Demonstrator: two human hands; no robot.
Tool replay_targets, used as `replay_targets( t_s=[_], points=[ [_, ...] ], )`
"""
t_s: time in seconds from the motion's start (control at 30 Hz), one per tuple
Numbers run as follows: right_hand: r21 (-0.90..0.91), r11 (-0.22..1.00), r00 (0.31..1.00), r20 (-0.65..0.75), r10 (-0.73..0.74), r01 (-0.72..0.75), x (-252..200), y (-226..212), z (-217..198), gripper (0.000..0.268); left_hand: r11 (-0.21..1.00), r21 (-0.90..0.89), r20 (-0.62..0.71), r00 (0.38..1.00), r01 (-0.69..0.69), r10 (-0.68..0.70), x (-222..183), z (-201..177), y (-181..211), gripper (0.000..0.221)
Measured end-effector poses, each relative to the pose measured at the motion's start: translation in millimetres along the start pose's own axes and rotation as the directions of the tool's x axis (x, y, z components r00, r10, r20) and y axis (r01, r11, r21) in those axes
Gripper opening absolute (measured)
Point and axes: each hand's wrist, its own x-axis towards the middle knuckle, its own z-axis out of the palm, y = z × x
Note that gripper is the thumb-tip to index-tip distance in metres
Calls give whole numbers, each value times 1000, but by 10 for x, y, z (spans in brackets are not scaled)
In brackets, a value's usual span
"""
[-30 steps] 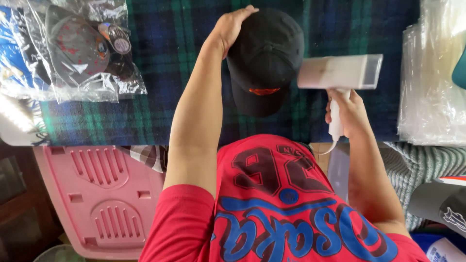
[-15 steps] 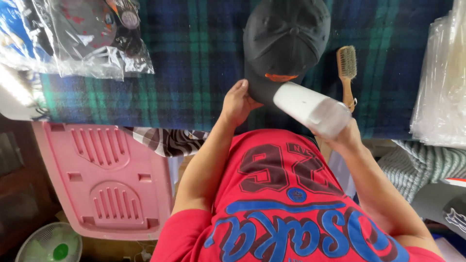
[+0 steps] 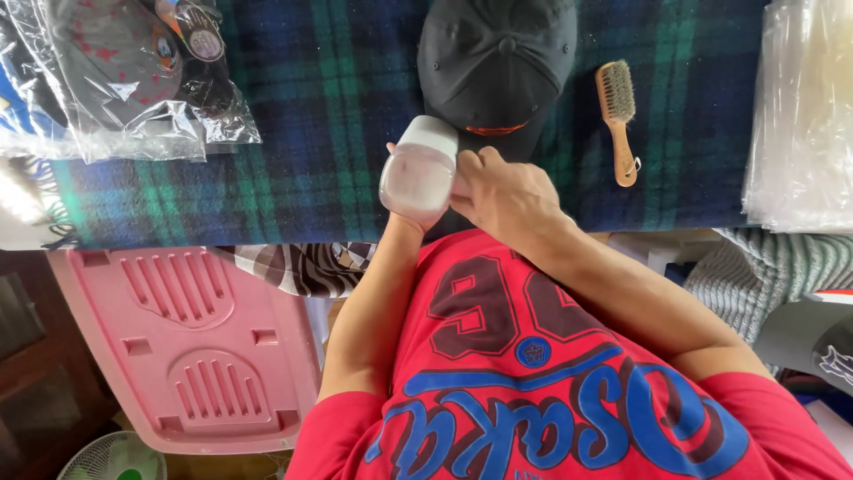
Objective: Brushing a black baseball cap and then using a handheld steamer to remove wrinkles and shape it for packaging.
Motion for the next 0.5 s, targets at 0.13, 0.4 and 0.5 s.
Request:
replay_targets(
  t_s=[0.13,0.4,0.5],
  points=[
    [22,998,995,-90,-53,56,-213,401,147,48,999,4,44,998,-35,35,-167,313,8,56],
    [207,962,942,-318,-106,178,-643,2197,1111,56,943,262,129,976,-203,174,348,44,-131,23],
    [417,909,923,-361,135,30,-795,2302,1162,40,950,260,112,982,-173,149,207,95,-157,18]
  ],
)
